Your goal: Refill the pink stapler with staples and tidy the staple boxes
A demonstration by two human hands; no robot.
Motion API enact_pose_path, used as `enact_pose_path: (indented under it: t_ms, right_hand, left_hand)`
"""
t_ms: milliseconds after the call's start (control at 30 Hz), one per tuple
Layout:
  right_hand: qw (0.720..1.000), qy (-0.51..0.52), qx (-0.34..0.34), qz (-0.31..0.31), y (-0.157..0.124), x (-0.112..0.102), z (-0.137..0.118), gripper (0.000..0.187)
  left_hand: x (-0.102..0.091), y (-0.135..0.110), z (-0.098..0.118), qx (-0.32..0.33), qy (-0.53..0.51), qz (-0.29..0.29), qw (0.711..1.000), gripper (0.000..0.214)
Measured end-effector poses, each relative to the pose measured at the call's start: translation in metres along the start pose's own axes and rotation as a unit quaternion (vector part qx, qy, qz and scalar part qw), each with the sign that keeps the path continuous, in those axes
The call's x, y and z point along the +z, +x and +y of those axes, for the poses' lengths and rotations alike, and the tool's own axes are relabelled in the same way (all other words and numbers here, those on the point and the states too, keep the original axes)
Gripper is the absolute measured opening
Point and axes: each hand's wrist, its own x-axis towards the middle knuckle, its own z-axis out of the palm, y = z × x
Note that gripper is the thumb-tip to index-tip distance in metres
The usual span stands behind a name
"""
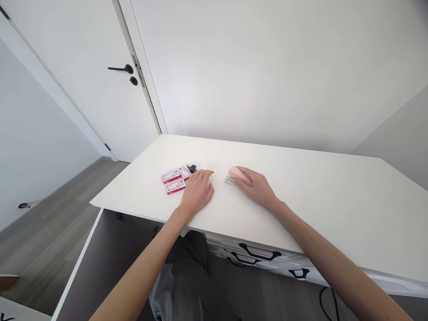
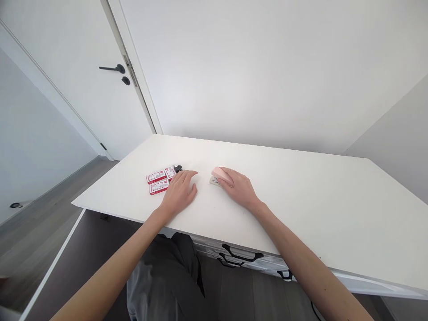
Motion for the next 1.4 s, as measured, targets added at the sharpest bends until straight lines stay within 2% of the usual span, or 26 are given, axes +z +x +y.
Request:
enact_pose_path:
  t_ms: [133, 300, 533, 667, 800, 967, 1067, 1267, 1400]
  right_hand:
    - [0.999, 0.008, 0.036, 0.027, -0.001, 0.000, 0.005, 0.042]
    - [0.994, 0.073, 0.070, 0.047, -0.003, 0.000, 0.013, 0.052]
    - [0.986, 0.112, 0.120, 0.036, -0.023, -0.009, 0.011, 0.062]
    - [0.977, 0.117, 0.175, 0.028, -0.043, -0.014, 0.000, 0.067]
    - [0.971, 0.121, 0.201, 0.043, -0.067, -0.019, -0.014, 0.073]
    - [0.970, 0.153, 0.189, 0.013, -0.099, -0.025, -0.016, 0.095]
    - [0.967, 0.193, 0.167, -0.012, -0.113, -0.031, -0.008, 0.100]
    - [0.989, 0.061, 0.124, -0.047, -0.122, -0.051, -0.001, 0.088]
    - [0.993, 0.047, 0.099, -0.050, -0.122, -0.053, -0.002, 0.080]
  left_hand:
    - [-0.003, -0.007, 0.002, -0.013, 0.021, 0.024, 0.999, 0.040]
    - [-0.012, -0.024, 0.003, -0.036, 0.072, 0.051, 0.995, 0.040]
    - [-0.033, -0.057, -0.017, -0.110, 0.102, 0.099, 0.984, 0.048]
    - [-0.044, -0.077, -0.028, -0.122, 0.115, 0.087, 0.982, 0.049]
    - [-0.056, -0.090, -0.027, -0.122, 0.123, 0.039, 0.984, 0.045]
    - [-0.063, -0.098, -0.016, -0.089, 0.088, 0.001, 0.992, 0.046]
    - [-0.061, -0.102, -0.004, -0.048, 0.056, -0.002, 0.997, 0.049]
    - [-0.053, -0.094, 0.028, 0.020, -0.027, -0.073, 0.997, 0.053]
    - [-0.046, -0.080, 0.051, 0.053, -0.070, -0.092, 0.992, 0.051]
